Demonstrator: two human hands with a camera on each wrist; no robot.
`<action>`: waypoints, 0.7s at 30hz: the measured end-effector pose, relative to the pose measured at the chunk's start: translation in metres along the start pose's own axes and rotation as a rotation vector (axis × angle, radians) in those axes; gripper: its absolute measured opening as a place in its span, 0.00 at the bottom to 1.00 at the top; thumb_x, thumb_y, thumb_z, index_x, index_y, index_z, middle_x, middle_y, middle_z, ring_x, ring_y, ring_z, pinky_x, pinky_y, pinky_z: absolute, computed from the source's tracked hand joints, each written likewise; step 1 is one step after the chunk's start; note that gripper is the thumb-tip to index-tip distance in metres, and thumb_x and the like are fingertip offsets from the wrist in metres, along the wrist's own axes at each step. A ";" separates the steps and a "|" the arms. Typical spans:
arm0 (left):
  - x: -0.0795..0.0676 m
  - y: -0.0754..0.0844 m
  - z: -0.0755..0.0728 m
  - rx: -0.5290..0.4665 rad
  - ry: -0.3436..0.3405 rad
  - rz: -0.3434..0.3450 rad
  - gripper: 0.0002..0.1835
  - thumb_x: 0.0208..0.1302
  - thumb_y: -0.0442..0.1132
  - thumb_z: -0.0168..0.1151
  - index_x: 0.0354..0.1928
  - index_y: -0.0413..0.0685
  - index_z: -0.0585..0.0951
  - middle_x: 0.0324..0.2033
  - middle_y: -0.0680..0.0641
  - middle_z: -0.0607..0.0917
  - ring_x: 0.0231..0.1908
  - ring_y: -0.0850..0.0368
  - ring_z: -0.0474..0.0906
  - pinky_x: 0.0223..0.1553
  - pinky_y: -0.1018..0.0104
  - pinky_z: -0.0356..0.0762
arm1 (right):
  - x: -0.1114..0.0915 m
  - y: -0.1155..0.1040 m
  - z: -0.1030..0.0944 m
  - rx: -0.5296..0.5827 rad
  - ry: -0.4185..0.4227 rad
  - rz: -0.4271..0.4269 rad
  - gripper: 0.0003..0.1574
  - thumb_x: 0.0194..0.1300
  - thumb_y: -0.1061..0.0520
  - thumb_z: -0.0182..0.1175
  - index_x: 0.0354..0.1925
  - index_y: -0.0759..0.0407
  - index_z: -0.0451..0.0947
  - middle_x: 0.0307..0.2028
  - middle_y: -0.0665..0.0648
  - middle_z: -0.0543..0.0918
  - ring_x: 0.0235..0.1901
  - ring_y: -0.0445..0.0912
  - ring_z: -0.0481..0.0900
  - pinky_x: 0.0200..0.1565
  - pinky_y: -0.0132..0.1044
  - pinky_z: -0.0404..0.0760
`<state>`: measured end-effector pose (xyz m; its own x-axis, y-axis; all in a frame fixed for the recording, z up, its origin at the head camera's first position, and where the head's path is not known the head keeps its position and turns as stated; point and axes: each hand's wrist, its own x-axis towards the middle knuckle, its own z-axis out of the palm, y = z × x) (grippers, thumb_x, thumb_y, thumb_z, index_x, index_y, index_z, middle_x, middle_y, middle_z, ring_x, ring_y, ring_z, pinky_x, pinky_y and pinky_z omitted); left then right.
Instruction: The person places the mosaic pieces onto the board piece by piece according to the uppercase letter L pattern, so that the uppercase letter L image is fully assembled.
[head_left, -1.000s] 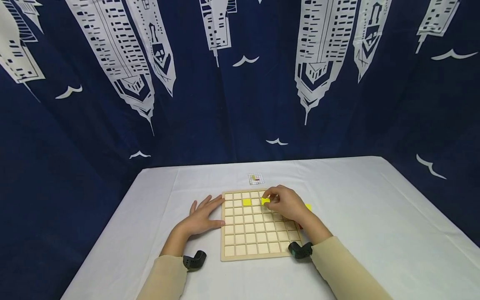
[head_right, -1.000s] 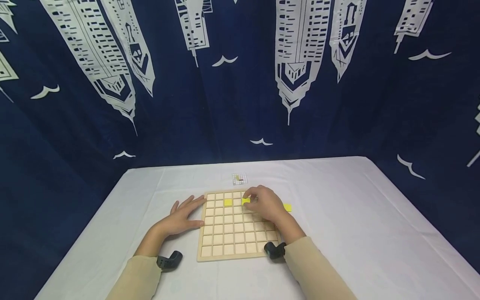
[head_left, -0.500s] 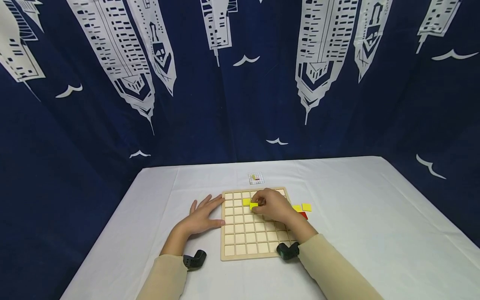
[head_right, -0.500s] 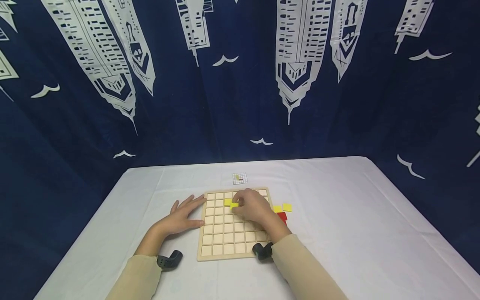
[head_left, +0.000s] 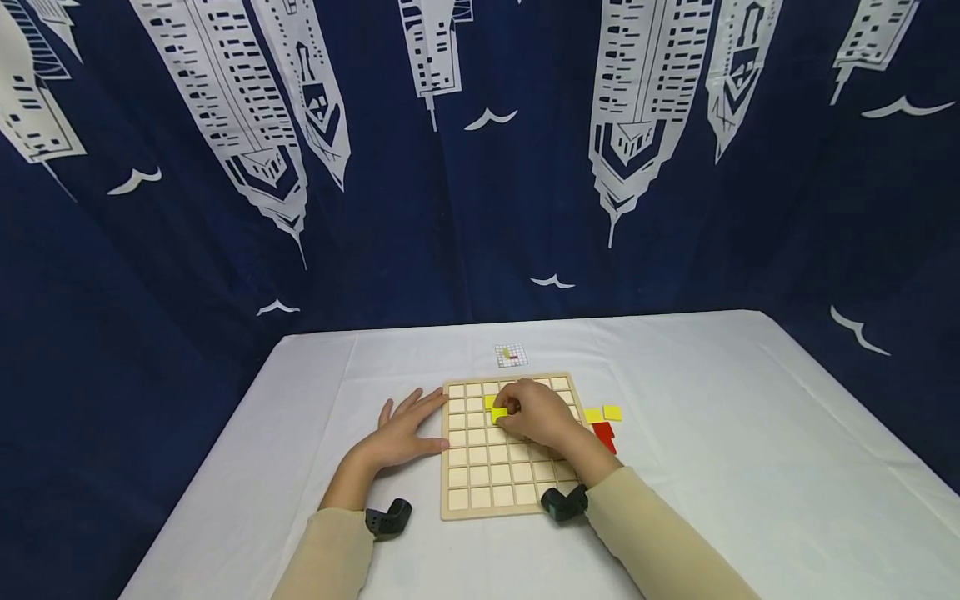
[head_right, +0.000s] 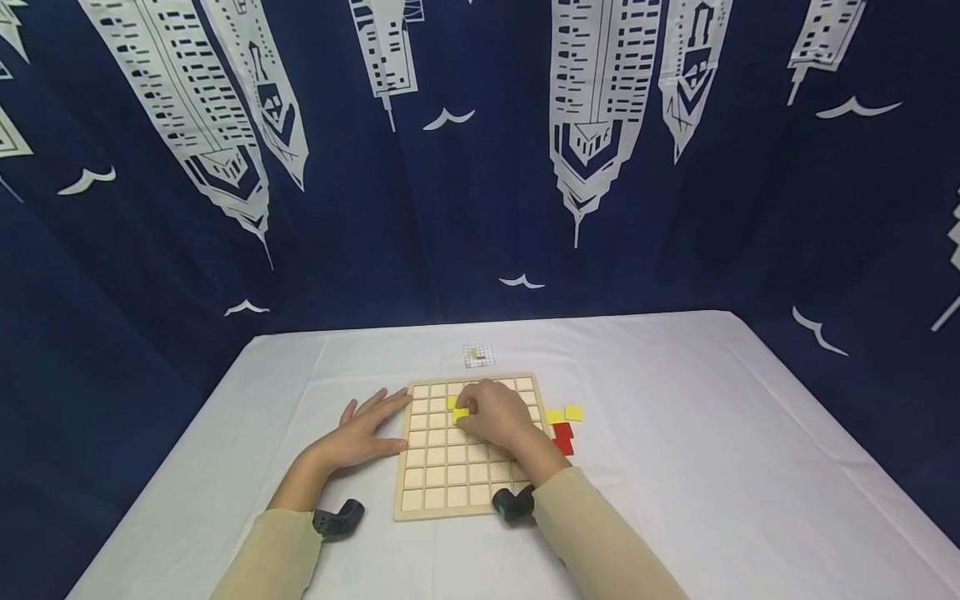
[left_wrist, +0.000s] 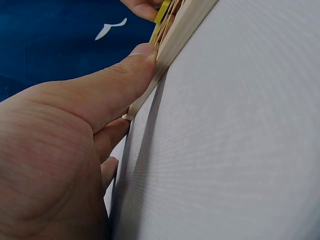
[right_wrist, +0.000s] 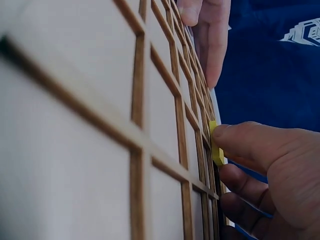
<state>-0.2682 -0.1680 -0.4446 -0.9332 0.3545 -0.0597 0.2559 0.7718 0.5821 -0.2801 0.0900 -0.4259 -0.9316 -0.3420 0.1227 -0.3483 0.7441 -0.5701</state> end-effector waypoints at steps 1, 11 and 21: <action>0.000 0.000 0.000 0.000 0.000 0.000 0.43 0.59 0.54 0.70 0.75 0.57 0.65 0.78 0.52 0.59 0.80 0.43 0.41 0.75 0.33 0.23 | 0.000 0.000 0.000 0.000 -0.001 0.001 0.11 0.55 0.57 0.73 0.38 0.51 0.85 0.28 0.47 0.79 0.29 0.40 0.73 0.35 0.35 0.73; 0.000 -0.001 0.000 0.007 0.000 0.004 0.43 0.59 0.54 0.70 0.75 0.57 0.65 0.78 0.51 0.59 0.80 0.42 0.41 0.75 0.32 0.23 | 0.000 -0.002 0.005 0.015 -0.009 -0.009 0.11 0.56 0.58 0.72 0.39 0.52 0.84 0.26 0.45 0.77 0.28 0.40 0.72 0.36 0.34 0.72; 0.001 -0.004 0.000 0.013 -0.004 0.004 0.43 0.60 0.55 0.70 0.75 0.58 0.65 0.78 0.52 0.58 0.80 0.43 0.41 0.75 0.33 0.23 | -0.005 -0.003 0.001 0.067 0.021 -0.033 0.07 0.59 0.60 0.69 0.38 0.52 0.85 0.29 0.45 0.80 0.30 0.39 0.74 0.38 0.33 0.74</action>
<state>-0.2700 -0.1706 -0.4470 -0.9310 0.3599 -0.0603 0.2633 0.7769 0.5719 -0.2747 0.0888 -0.4250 -0.9219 -0.3533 0.1589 -0.3718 0.6919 -0.6188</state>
